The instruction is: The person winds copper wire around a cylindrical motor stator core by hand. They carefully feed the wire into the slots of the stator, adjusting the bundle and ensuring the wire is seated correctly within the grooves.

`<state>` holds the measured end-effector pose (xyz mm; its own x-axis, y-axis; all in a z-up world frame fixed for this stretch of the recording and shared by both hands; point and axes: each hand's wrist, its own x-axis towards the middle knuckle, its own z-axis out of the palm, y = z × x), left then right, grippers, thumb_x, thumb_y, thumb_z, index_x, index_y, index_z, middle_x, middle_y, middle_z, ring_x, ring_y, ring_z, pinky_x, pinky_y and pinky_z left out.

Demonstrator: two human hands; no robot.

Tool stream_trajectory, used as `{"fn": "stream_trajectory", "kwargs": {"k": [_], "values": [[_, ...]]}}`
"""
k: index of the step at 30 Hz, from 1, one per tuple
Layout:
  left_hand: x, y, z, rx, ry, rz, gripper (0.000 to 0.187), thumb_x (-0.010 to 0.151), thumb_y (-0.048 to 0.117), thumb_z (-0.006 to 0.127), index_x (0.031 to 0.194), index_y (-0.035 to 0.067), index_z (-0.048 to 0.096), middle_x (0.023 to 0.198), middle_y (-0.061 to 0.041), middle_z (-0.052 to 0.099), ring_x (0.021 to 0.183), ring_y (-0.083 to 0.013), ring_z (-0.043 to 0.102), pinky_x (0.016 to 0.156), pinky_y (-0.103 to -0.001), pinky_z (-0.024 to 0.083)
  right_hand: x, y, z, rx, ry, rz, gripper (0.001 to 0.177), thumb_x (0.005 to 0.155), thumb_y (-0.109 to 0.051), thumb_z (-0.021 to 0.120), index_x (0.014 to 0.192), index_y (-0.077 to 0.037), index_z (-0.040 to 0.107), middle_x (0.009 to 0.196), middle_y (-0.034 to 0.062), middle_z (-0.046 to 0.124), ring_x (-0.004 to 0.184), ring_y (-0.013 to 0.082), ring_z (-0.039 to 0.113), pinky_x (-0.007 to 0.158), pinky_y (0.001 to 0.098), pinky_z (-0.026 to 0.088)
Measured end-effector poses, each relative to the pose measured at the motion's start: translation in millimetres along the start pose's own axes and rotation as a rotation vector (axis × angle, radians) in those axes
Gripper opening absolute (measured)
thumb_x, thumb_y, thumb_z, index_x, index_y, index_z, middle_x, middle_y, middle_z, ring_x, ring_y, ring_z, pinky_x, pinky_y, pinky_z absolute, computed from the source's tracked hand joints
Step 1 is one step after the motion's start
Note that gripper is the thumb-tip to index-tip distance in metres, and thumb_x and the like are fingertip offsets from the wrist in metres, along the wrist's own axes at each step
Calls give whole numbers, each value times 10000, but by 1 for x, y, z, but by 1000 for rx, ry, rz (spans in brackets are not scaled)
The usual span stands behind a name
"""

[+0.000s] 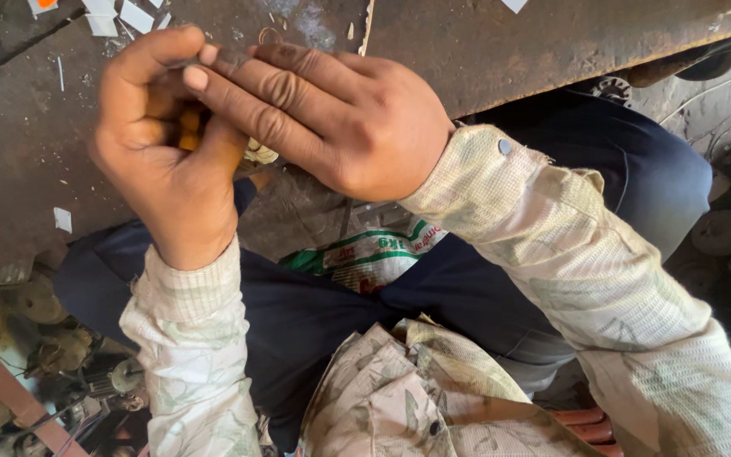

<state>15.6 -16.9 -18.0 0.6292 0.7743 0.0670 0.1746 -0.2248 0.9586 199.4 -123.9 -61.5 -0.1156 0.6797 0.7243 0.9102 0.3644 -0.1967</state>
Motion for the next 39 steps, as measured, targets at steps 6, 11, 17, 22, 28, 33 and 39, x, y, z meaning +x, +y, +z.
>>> {"fn": "stream_trajectory", "kwargs": {"k": [6,11,17,22,28,33,39], "values": [[0,4,-6,-128,-28,-13,308,1083,-108,728,1324,24,588,998,-41,715,820,-65,603,737,-184,426,-3,-13,-5,223,47,338,442,1064,-99,800,1462,-138,613,1365,34,644,1096,157,731,920,279,631],[3,2,-6,-110,-6,-1,155,1077,-73,717,1221,-18,699,1064,-71,723,913,-92,645,833,-204,486,0,-2,-4,483,110,346,333,1050,-64,853,1339,-59,689,1221,55,701,1065,197,757,918,290,639],[11,10,-3,-76,-95,110,339,948,51,846,1250,25,694,1143,-20,712,990,-75,676,908,-226,556,5,8,-8,801,104,453,264,1052,-2,800,1286,-8,678,1188,102,731,1096,180,761,940,302,650],[15,2,-4,139,-35,202,238,895,3,886,1088,-27,750,1025,-95,754,964,-160,740,1060,-342,590,6,11,-10,803,65,405,217,1044,-9,795,1237,-1,698,1189,117,741,1071,194,775,899,281,658],[16,-5,-6,148,-108,336,164,958,0,865,1048,-29,731,1012,-114,737,928,-170,720,1158,-414,560,-2,13,-7,739,23,410,164,1034,-9,818,1178,-2,739,1111,123,760,979,210,784,851,305,649],[18,-5,-4,173,-118,374,168,969,37,871,1025,-19,723,1012,-110,721,961,-184,689,1145,-411,577,-3,13,-4,688,42,333,145,1068,-4,821,1187,-6,738,1161,115,753,1011,202,776,881,285,647],[17,1,-7,225,-170,338,164,969,37,867,1042,-13,729,1010,-108,719,953,-179,688,1148,-420,562,-1,15,-12,757,13,374,166,1048,-4,808,1177,9,705,1190,123,731,1027,213,763,888,302,635]]}}
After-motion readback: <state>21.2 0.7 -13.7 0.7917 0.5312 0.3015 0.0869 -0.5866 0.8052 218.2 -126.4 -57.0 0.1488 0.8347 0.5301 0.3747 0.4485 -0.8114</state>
